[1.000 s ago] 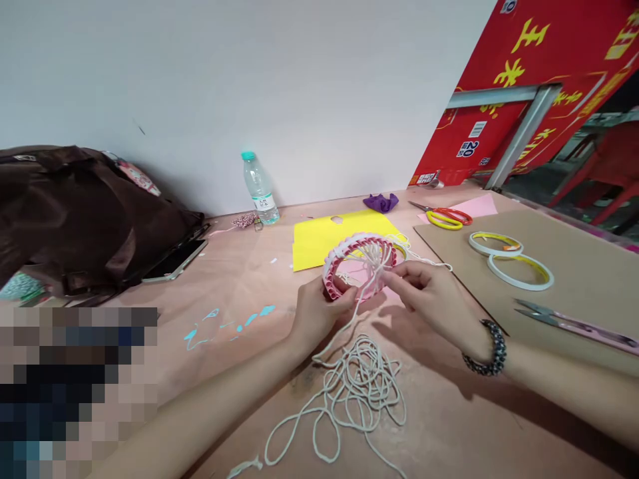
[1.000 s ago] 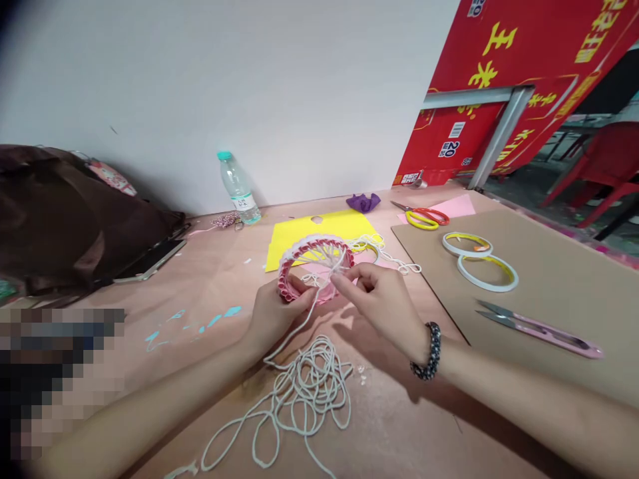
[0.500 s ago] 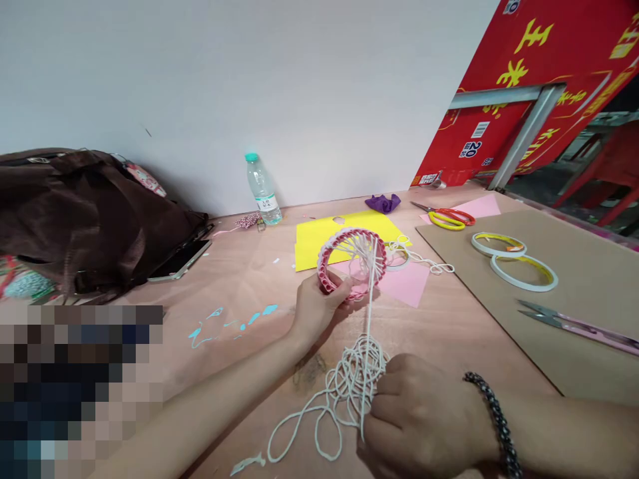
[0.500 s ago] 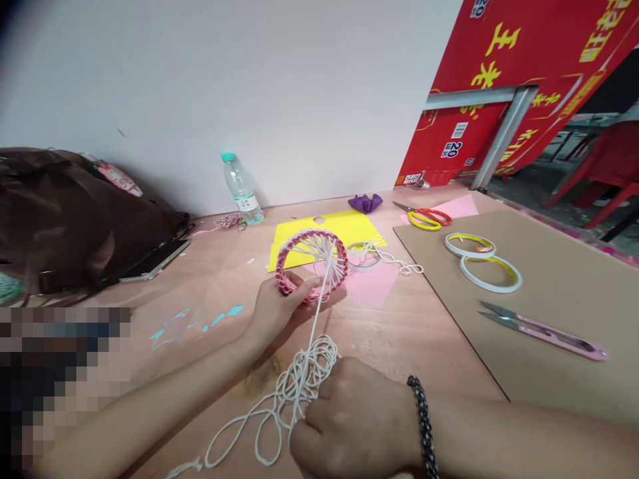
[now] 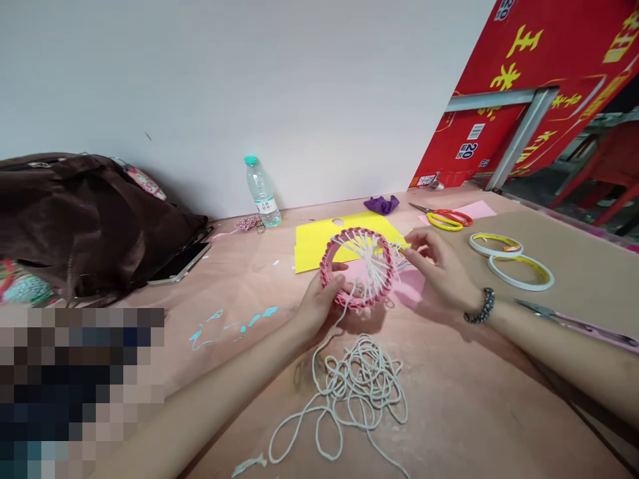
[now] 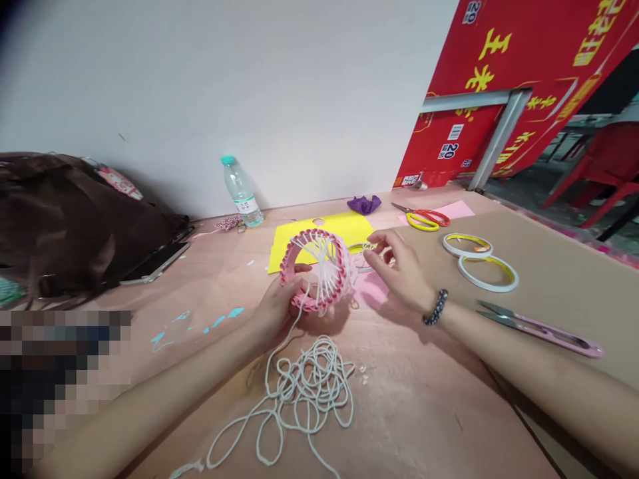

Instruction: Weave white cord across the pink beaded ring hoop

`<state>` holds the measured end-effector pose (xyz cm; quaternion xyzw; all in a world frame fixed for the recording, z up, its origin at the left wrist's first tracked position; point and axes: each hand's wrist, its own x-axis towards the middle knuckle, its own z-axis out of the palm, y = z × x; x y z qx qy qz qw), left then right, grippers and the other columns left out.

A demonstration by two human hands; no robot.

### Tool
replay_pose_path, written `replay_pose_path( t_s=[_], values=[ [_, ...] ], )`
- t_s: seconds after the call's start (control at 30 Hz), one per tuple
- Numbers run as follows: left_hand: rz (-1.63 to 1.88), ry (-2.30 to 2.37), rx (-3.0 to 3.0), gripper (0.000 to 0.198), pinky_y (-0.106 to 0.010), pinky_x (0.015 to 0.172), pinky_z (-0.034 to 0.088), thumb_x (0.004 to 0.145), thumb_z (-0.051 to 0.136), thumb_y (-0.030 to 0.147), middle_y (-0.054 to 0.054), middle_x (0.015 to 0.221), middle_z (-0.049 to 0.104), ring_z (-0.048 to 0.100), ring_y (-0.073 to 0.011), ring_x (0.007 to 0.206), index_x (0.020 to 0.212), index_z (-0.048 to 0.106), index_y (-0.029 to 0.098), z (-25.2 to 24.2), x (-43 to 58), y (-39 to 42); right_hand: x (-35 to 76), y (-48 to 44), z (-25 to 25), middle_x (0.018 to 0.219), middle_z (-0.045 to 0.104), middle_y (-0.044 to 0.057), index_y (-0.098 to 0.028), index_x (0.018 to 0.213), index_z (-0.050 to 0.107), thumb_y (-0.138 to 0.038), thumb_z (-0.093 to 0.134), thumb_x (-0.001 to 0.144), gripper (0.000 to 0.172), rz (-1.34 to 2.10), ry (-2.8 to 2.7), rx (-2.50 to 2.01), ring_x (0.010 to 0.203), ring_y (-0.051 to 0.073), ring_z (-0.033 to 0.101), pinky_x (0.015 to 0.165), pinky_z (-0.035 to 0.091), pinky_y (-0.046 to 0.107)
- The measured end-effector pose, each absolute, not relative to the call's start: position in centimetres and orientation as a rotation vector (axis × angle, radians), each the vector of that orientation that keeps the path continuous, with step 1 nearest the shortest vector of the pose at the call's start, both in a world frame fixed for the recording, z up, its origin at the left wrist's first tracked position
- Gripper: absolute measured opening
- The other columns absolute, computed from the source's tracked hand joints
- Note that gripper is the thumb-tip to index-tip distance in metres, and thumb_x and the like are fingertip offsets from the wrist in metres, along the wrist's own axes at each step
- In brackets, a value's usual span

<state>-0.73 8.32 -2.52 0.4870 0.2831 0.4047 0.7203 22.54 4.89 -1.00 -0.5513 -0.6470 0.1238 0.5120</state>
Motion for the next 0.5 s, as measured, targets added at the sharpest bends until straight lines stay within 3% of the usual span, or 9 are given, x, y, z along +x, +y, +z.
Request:
replay_pose_path(
  t_s=[0.07,0.13,0.2,0.3,0.4,0.43,0.5],
  values=[
    [0.971,0.637,0.970,0.036,-0.021,0.044,0.045,0.075,0.064,0.037,0.003,0.061,0.063,0.056,-0.0115,0.044,0.103,0.049,0.019,-2.6,-0.8,8.9,24.0,5.2,-1.0,0.119,0.055,0.012,-0.020,0.114,0.052,-0.039,0.056,0.082,0.037,0.179,-1.742,-1.403,0.099,0.025,0.057,0.079,0.049,0.041],
    [0.979,0.701,0.855,0.029,-0.019,0.040,0.042,0.075,0.062,0.034,0.001,0.061,0.063,0.054,-0.0098,0.042,0.096,0.054,0.015,-2.4,-0.9,9.5,24.9,5.3,-1.0,0.133,0.048,0.013,-0.022,0.126,0.047,-0.037,0.059,0.081,0.049,0.128,-1.940,-1.444,0.119,0.030,0.047,0.093,0.042,0.048],
    [0.950,0.735,0.748,0.022,-0.020,0.042,0.043,0.073,0.059,0.028,-0.002,0.065,0.066,0.056,-0.0105,0.046,0.090,0.059,0.012,-2.1,-1.1,9.9,24.9,5.3,-1.0,0.139,0.044,0.012,-0.024,0.134,0.041,-0.035,0.059,0.082,0.057,0.171,-2.053,-1.407,0.123,0.029,0.044,0.099,0.039,0.048],
    [0.931,0.694,0.649,0.017,-0.022,0.046,0.047,0.071,0.056,0.024,-0.004,0.063,0.065,0.059,-0.0130,0.050,0.081,0.062,0.012,-1.6,-1.4,9.9,22.5,5.1,-1.2,0.137,0.046,0.014,-0.024,0.144,0.026,-0.033,0.060,0.081,0.072,0.494,-2.089,-1.305,0.091,0.020,0.062,0.078,0.053,0.037],
    [0.913,0.600,0.628,0.019,-0.020,0.039,0.038,0.076,0.053,0.030,0.002,0.044,0.051,0.047,-0.0092,0.035,0.075,0.062,0.013,-1.7,-1.7,9.7,19.3,5.1,-1.1,0.127,0.054,0.015,-0.022,0.148,0.009,-0.027,0.065,0.078,0.090,0.884,-2.054,-1.188,0.061,0.009,0.058,0.053,0.050,0.024],
    [0.910,0.569,0.631,0.022,-0.018,0.036,0.033,0.079,0.051,0.032,0.004,0.040,0.045,0.041,-0.0073,0.031,0.076,0.062,0.013,-1.9,-1.8,9.6,18.6,5.4,-0.9,0.117,0.060,0.012,-0.021,0.146,0.015,-0.026,0.065,0.079,0.084,0.989,-2.077,-1.141,0.058,0.007,0.056,0.050,0.048,0.021],
    [0.916,0.522,0.643,0.026,-0.017,0.033,0.026,0.082,0.047,0.035,0.006,0.037,0.036,0.031,-0.0054,0.028,0.079,0.063,0.015,-2.3,-2.0,9.7,18.2,6.3,-0.2,0.085,0.066,0.002,-0.017,0.129,0.047,-0.026,0.064,0.079,0.053,1.155,-2.179,-1.064,0.052,0.006,0.053,0.045,0.044,0.018]
  ],
)
